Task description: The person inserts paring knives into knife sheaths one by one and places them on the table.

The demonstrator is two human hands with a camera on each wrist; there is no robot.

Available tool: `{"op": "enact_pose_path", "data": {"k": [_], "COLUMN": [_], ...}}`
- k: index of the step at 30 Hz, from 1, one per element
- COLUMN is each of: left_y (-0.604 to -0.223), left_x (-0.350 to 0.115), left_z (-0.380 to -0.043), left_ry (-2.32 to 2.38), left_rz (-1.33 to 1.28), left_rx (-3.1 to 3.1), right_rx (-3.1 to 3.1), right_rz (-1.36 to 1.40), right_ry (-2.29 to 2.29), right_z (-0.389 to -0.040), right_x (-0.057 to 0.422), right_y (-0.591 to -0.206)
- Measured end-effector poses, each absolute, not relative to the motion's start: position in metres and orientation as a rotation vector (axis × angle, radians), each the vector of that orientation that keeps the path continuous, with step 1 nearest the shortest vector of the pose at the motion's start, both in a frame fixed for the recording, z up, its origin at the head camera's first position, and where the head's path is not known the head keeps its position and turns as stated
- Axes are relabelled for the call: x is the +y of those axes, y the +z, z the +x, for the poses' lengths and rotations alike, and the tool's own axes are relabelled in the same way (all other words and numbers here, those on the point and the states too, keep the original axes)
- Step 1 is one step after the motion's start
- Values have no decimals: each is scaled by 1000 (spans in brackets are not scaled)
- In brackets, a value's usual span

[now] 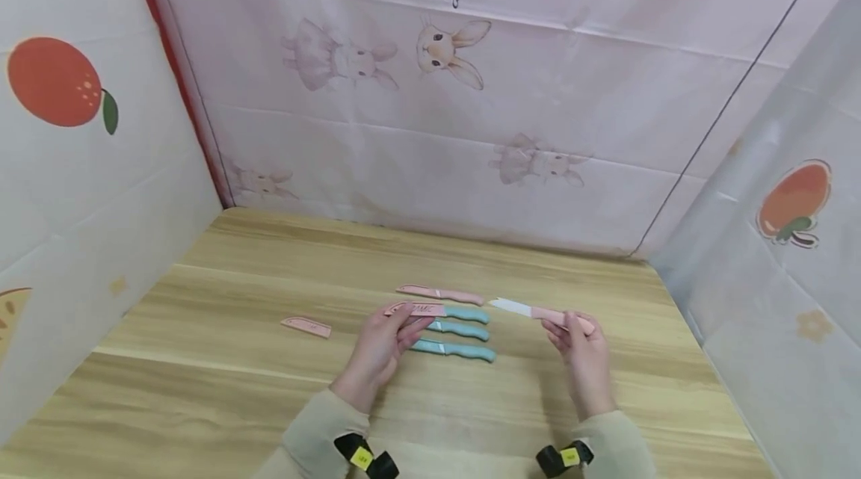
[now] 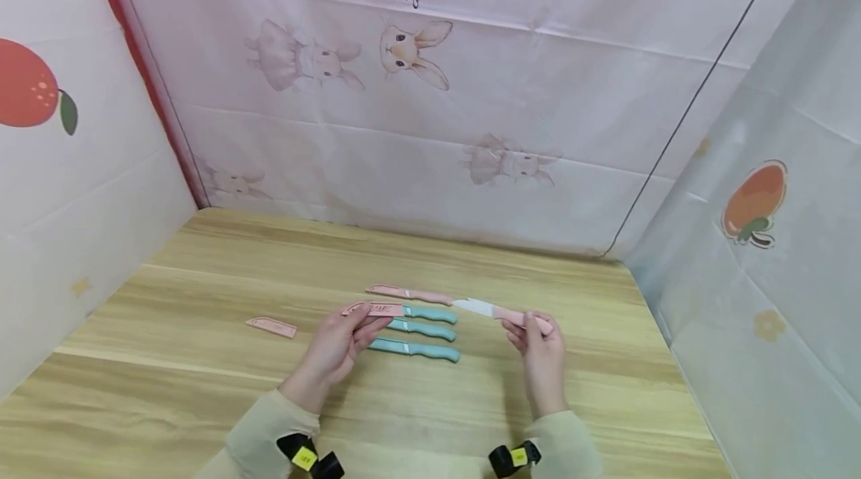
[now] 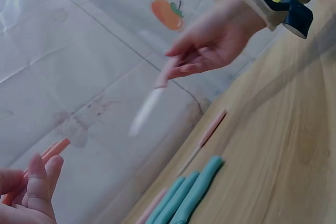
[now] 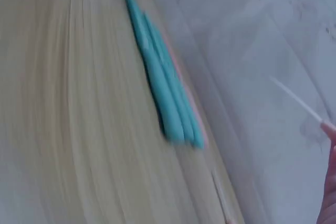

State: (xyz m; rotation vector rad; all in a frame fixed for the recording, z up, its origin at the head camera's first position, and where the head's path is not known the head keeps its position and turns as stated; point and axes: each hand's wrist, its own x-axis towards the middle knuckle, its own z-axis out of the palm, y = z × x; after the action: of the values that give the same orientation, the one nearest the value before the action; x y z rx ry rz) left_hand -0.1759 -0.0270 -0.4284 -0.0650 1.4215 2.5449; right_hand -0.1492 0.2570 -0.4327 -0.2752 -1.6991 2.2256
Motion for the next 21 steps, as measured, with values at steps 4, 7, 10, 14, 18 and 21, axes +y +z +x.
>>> {"op": "enact_pose_path", "data": {"k": [4,7,10,14,18,21], "left_y": [-428,-427,-427,-426,-424,-424], "left_x": [-19,-15,-13,-15,-18,-20], "left_z": [-175,-175,-174,-173,-171,-169], "left_ry": [2548,2532,2512,2483,2472,2471], "left_rz": [-15,35,45,35,50,49], "left_rx": [1423,1431,1446,1469,1471,1482], "right_rx": [-1586,-1591,-1624,-1699,-1792,-1837], "right_rz": [-198,-164,-144,-107,-44,-25], "right_ry": [2299,2303,2311,2294,2279,2306], "right_z": [-149,-148,-147,-147,-148,-149], "right_x": [230,218,212,212,213,214], "right_y": [-424,-419,-418,-420,-423,-426]}}
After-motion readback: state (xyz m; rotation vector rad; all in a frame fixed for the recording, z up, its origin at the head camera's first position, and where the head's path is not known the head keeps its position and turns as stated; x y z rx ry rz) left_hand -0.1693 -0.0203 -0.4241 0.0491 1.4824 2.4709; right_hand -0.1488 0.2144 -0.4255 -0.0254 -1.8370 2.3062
